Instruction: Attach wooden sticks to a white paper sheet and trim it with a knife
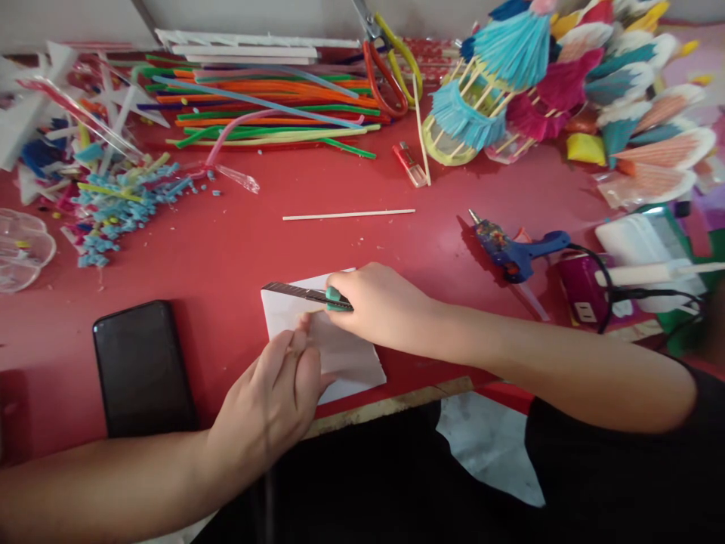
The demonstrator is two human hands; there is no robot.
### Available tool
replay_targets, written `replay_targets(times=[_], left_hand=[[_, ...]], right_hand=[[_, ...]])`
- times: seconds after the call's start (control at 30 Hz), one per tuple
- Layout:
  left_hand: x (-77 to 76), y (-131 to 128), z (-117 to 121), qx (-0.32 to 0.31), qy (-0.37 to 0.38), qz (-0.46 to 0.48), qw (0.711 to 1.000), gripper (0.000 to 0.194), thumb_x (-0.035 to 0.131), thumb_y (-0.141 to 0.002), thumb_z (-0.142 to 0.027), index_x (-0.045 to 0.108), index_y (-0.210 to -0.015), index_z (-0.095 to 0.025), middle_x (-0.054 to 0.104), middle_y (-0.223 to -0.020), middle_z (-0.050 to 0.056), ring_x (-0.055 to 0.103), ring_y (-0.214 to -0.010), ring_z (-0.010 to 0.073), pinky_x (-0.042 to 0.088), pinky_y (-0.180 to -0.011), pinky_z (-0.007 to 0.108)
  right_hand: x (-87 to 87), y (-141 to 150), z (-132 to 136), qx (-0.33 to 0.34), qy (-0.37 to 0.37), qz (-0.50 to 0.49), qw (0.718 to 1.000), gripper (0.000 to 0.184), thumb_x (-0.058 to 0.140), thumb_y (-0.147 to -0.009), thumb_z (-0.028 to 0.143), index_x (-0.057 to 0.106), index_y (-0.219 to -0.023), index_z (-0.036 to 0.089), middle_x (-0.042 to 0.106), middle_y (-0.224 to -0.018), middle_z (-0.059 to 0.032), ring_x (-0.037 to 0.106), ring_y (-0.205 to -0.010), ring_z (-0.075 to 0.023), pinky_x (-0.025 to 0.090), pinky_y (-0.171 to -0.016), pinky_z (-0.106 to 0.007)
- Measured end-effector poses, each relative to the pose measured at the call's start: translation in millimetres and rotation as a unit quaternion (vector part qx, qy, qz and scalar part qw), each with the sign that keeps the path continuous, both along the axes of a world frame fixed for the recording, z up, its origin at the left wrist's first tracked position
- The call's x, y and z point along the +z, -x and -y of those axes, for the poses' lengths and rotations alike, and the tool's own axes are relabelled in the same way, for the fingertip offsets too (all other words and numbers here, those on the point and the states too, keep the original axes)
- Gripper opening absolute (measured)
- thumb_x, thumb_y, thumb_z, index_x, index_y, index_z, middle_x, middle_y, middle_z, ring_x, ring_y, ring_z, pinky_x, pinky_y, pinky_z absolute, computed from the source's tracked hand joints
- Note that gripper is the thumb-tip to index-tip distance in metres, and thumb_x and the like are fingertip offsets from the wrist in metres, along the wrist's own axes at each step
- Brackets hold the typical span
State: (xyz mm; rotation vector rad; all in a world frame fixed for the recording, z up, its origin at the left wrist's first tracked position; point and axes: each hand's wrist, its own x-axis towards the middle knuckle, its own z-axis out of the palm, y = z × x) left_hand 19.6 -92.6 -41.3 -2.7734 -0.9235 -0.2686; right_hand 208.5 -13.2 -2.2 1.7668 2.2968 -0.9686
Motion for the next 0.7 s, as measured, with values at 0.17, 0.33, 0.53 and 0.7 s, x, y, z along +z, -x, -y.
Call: replay_targets(times=[0.17,0.33,0.53,0.7], left_hand=[[-0.1,-0.7,-0.1,0.003,-0.014,0.008,1.000,0.025,0.052,-0.095,-0.015,0.063,-0.105,0.004,0.069,-0.116,0.030,0.072,-0.097,0.0279,0.063,-0.082,0.034],[0.9,-1.3,-1.4,-0.009,-0.011,-0.014,1.000,0.024,0.057,-0.094,-0.020,0.065,-0.099,0.002,0.072,-0.108,0.029,0.072,-0.092,0.0285,0.063,-0.081,0.037],[0.5,-0.2,-1.1,-0.020,-0.014,-0.023,0.999,0.020,0.060,-0.093,-0.020,0.066,-0.095,-0.001,0.074,-0.090,0.017,0.072,-0.091,0.0283,0.062,-0.085,0.037],[1.5,0.0,0.3,-0.010,-0.015,-0.031,0.999,0.028,0.059,-0.095,-0.023,0.065,-0.104,0.003,0.072,-0.106,0.023,0.070,-0.099,0.0286,0.061,-0.087,0.037]], right_hand=[[-1.0,-0.2,0.4,0.003,0.010,0.015,1.000,0.010,0.061,-0.086,0.027,0.062,-0.082,0.019,0.063,-0.064,0.0023,0.050,-0.052,-0.0104,0.030,-0.053,-0.025],[1.3,-7.5,4.2,0.066,-0.032,-0.023,0.997,0.029,0.055,-0.094,0.034,0.061,-0.117,0.018,0.074,-0.098,-0.0063,0.066,-0.080,-0.0185,0.038,-0.061,-0.027],[6.5,-28.4,5.0,0.225,-0.163,-0.022,0.960,0.037,0.039,-0.100,0.024,0.060,-0.130,0.029,0.070,-0.111,-0.0052,0.065,-0.084,-0.0173,0.038,-0.065,-0.027],[7.7,-41.4,5.3,0.272,-0.267,0.044,0.923,0.045,0.041,-0.089,0.006,0.069,-0.117,0.025,0.066,-0.086,-0.0041,0.058,-0.073,-0.0159,0.034,-0.064,-0.028]])
